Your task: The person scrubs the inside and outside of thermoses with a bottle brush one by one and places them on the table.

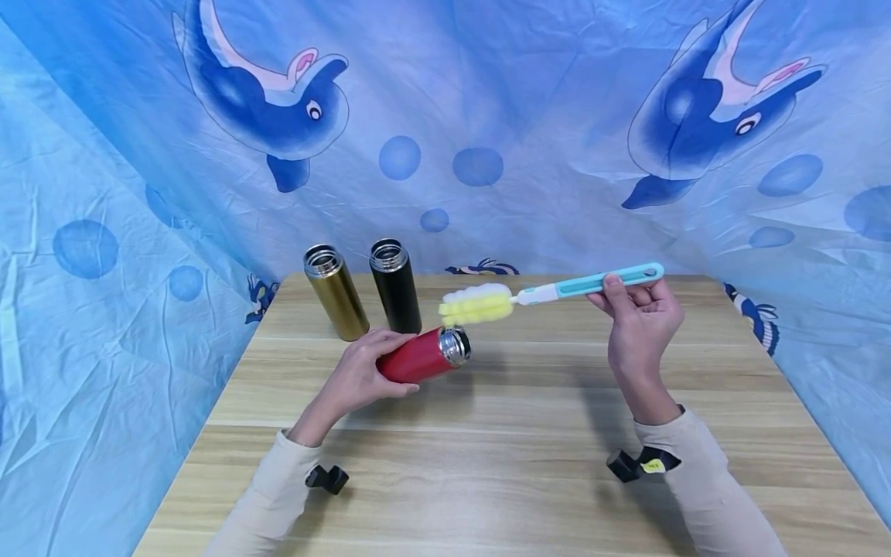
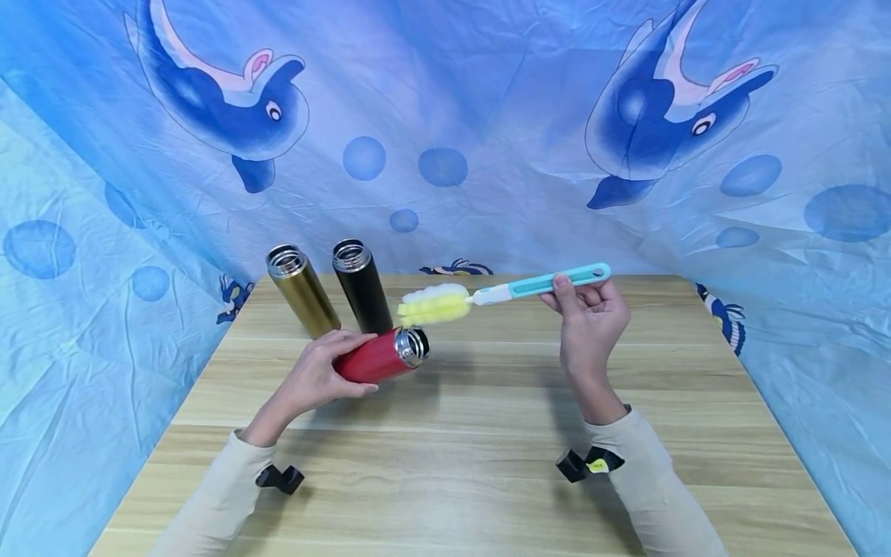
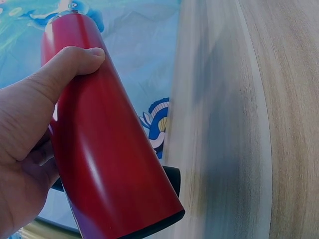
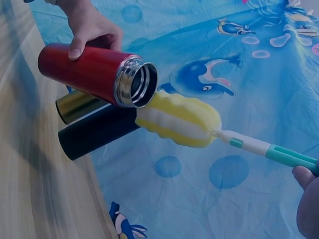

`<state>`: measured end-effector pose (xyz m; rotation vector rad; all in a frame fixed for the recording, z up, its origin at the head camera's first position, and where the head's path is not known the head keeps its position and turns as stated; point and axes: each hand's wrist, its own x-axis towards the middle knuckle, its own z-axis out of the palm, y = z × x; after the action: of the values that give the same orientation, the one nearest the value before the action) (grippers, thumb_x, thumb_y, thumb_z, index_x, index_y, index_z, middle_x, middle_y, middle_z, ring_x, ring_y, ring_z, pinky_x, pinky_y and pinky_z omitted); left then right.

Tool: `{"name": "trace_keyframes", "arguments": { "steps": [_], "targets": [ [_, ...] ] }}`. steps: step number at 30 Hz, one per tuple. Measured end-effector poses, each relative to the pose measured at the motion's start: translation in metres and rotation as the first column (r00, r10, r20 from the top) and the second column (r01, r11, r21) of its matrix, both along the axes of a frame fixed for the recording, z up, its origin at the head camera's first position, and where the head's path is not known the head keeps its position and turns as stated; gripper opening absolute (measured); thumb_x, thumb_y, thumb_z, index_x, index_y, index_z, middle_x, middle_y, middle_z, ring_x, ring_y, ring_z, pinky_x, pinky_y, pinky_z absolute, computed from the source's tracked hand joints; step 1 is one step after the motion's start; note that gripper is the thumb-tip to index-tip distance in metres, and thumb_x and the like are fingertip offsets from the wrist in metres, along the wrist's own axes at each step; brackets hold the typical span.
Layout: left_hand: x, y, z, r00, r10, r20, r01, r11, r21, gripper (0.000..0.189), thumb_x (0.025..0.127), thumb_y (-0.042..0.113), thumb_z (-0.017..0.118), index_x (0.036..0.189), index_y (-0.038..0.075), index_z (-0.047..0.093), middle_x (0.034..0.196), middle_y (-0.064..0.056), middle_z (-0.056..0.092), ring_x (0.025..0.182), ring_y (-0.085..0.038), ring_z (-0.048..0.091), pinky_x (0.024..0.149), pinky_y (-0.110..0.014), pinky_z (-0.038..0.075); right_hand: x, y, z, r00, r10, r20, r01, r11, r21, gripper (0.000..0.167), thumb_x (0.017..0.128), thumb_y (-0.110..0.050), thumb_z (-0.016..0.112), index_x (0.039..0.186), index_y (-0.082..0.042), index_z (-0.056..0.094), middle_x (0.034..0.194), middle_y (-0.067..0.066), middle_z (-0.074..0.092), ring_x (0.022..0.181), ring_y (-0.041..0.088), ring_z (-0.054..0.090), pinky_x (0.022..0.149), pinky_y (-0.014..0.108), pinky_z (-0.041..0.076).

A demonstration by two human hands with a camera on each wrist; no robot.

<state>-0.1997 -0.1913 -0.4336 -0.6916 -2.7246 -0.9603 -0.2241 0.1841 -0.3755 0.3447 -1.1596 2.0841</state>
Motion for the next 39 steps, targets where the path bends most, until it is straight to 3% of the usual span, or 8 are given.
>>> {"name": "trace_keyframes", "arguments": {
  "steps": [10, 39],
  "targets": [
    [0.000, -0.003, 0.000, 1.000, 0.017, 0.017, -0.017, 1.000, 0.020, 0.076, 0.068, 0.034, 0.096, 0.136, 0.016, 0.067, 0.126, -0.005, 0.066, 0.111, -0.025, 0.062, 0.084, -0.047, 0.058, 0.002, 0.004, -0.005, 1.000, 0.021, 0.012, -0.021, 0.999, -0.026, 0.016, 0.085, 0.013, 0.074, 0.093, 0.016, 0.060, 0.080, 0.021, 0.072, 0.071, 0.024, 0.076, 0.068, 0.035, 0.062],
    [0.001, -0.001, 0.006, 0.998, 0.055, 0.019, -0.055, 0.998, -0.006, 0.079, 0.069, 0.034, 0.095, 0.139, 0.014, 0.064, 0.127, -0.008, 0.066, 0.109, -0.028, 0.062, 0.083, -0.048, 0.059, 0.013, 0.017, -0.011, 0.998, -0.032, 0.062, 0.028, 0.998, 0.056, 0.016, 0.088, 0.008, 0.074, 0.095, 0.015, 0.062, 0.079, 0.016, 0.074, 0.070, 0.021, 0.076, 0.063, 0.030, 0.060]
  ]
}}
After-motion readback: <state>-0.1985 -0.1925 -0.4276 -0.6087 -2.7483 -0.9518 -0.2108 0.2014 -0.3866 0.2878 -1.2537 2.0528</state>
